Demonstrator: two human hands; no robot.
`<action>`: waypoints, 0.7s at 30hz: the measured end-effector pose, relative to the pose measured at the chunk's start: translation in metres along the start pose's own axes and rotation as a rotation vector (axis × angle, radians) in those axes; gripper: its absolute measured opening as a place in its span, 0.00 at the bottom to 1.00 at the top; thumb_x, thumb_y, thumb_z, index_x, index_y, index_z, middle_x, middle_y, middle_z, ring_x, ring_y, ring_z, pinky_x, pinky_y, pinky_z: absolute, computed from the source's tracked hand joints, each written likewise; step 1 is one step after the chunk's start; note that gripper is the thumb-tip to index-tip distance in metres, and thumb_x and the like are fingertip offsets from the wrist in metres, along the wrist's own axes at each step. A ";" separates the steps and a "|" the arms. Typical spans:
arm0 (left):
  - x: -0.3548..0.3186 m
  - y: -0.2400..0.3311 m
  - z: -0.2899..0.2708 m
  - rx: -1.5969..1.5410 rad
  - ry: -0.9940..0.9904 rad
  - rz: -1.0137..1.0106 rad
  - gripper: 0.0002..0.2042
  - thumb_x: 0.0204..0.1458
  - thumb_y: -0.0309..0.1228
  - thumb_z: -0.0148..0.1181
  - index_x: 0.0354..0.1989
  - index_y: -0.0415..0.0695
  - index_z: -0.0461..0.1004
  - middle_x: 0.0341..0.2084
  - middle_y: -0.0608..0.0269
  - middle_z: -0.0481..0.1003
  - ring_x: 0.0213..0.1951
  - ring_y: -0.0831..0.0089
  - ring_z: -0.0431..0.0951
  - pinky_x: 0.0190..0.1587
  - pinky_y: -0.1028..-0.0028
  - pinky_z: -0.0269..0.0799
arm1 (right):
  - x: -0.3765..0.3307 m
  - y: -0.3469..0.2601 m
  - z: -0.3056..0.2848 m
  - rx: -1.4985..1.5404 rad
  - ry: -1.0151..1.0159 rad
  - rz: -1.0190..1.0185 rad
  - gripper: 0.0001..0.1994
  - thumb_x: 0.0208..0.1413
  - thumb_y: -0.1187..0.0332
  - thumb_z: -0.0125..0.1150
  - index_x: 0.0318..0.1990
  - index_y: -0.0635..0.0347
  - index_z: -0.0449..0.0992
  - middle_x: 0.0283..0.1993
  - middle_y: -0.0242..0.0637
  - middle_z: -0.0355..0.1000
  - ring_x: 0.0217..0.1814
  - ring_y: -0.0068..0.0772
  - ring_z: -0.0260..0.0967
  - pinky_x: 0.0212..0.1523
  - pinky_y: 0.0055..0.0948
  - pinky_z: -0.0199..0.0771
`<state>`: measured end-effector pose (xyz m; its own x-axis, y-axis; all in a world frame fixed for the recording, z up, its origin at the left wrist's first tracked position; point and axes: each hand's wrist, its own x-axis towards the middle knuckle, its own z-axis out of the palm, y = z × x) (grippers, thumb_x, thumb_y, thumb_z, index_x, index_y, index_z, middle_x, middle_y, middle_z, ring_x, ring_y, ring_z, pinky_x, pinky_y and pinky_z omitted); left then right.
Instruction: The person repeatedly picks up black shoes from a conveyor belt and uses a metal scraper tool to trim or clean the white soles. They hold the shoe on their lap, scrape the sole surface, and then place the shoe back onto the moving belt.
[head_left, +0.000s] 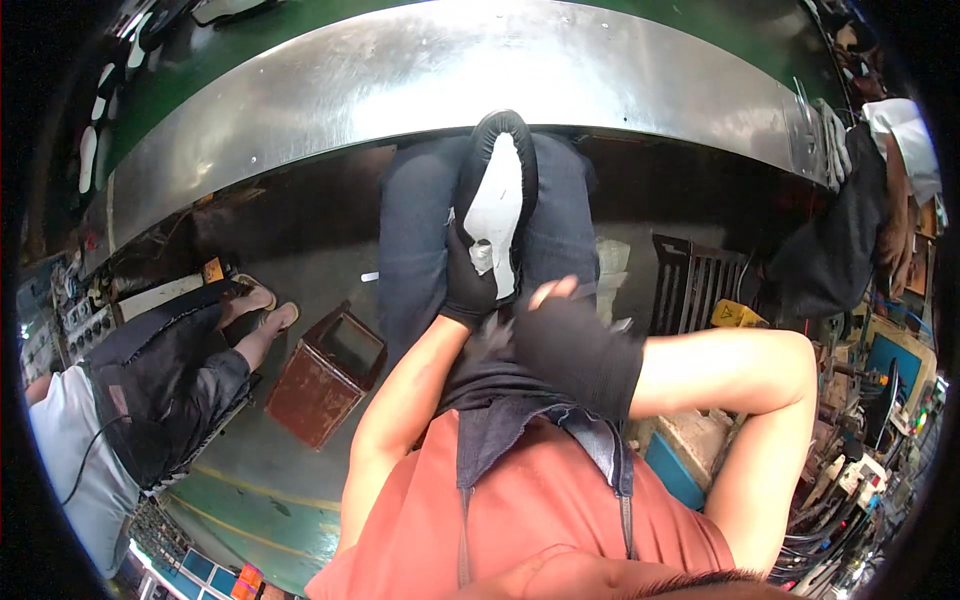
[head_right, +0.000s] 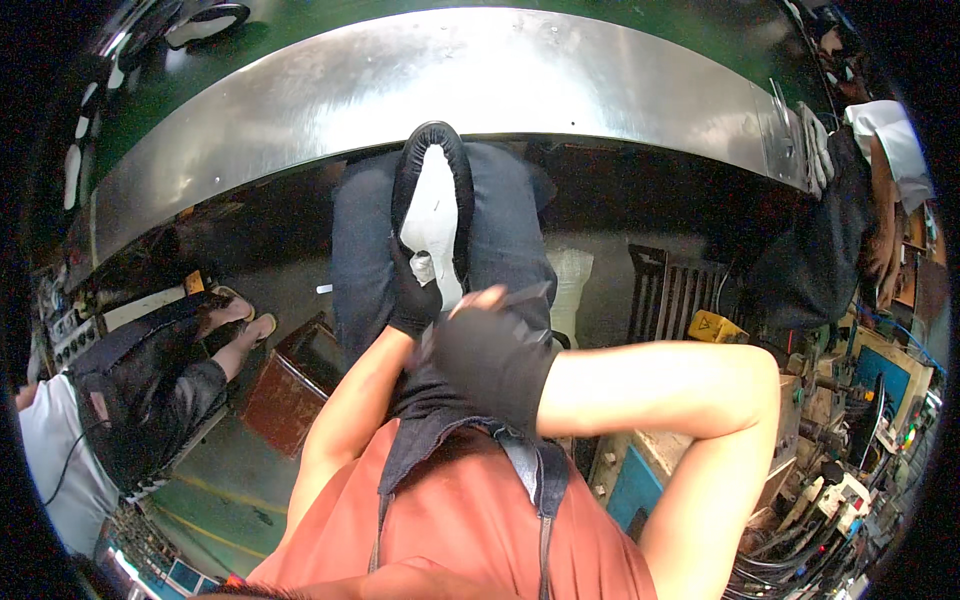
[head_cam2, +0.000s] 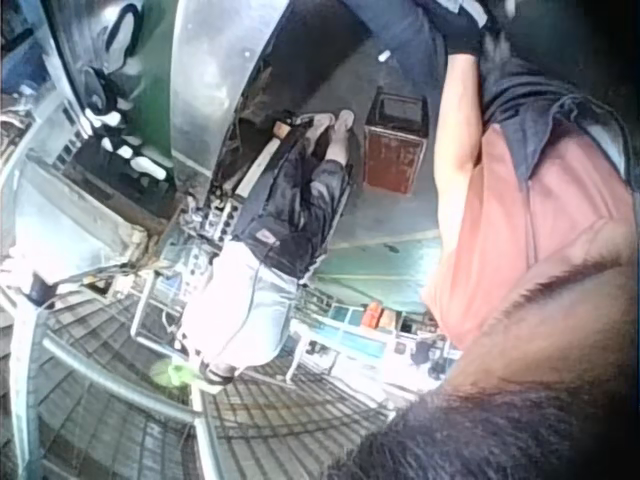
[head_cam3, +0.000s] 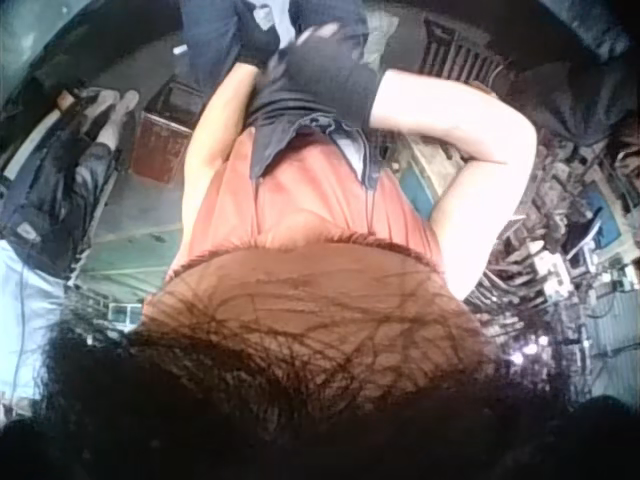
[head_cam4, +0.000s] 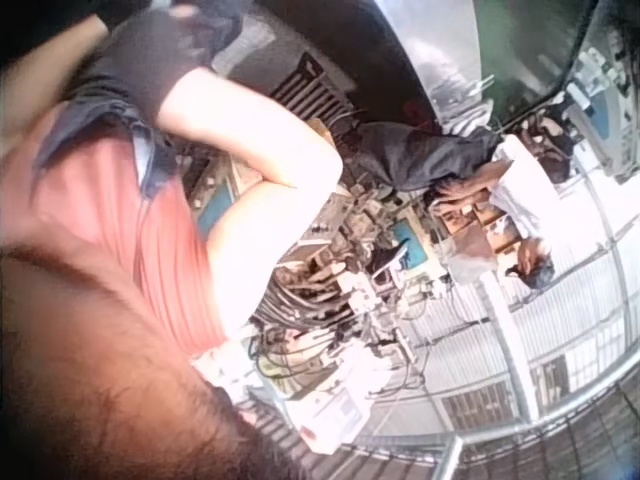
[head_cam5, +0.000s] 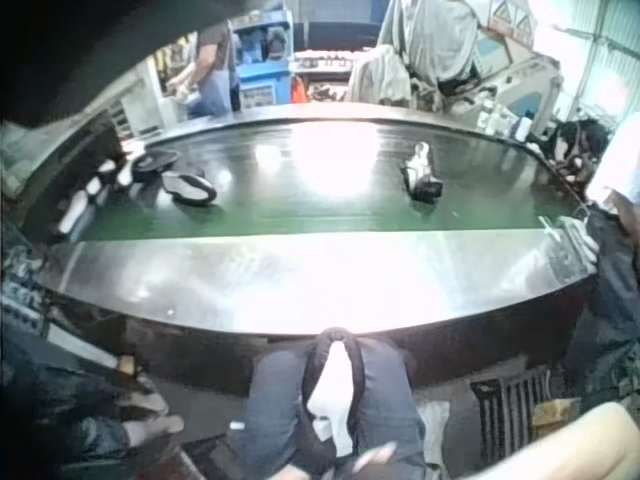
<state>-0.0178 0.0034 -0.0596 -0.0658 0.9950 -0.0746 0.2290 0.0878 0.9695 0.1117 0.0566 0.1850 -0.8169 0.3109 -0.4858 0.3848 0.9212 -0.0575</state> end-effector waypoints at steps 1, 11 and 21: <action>0.002 0.000 -0.006 -0.220 -0.017 -0.047 0.26 0.62 0.40 0.41 0.65 0.39 0.53 0.58 0.50 0.66 0.59 0.60 0.67 0.61 0.64 0.61 | -0.003 -0.015 0.000 0.013 0.072 -0.094 0.17 0.51 0.53 0.59 0.28 0.60 0.77 0.37 0.50 0.75 0.35 0.45 0.76 0.25 0.40 0.73; 0.018 0.070 -0.056 -0.673 -0.234 -0.281 0.32 0.65 0.52 0.28 0.64 0.37 0.58 0.60 0.53 0.64 0.60 0.64 0.66 0.64 0.66 0.57 | 0.005 0.040 0.084 0.526 0.312 -0.303 0.19 0.60 0.51 0.51 0.32 0.61 0.73 0.33 0.50 0.72 0.36 0.52 0.72 0.36 0.44 0.72; 0.040 0.081 -0.037 -0.982 -0.222 -0.534 0.30 0.66 0.51 0.27 0.64 0.41 0.59 0.57 0.59 0.67 0.57 0.70 0.67 0.62 0.70 0.60 | -0.022 0.097 0.024 0.986 0.031 0.138 0.20 0.63 0.56 0.46 0.33 0.66 0.73 0.29 0.54 0.71 0.33 0.53 0.71 0.38 0.40 0.70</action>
<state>-0.0378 0.0489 0.0243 0.2695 0.8362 -0.4776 -0.6424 0.5256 0.5577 0.1773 0.1338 0.1692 -0.7438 0.4195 -0.5204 0.6504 0.2747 -0.7081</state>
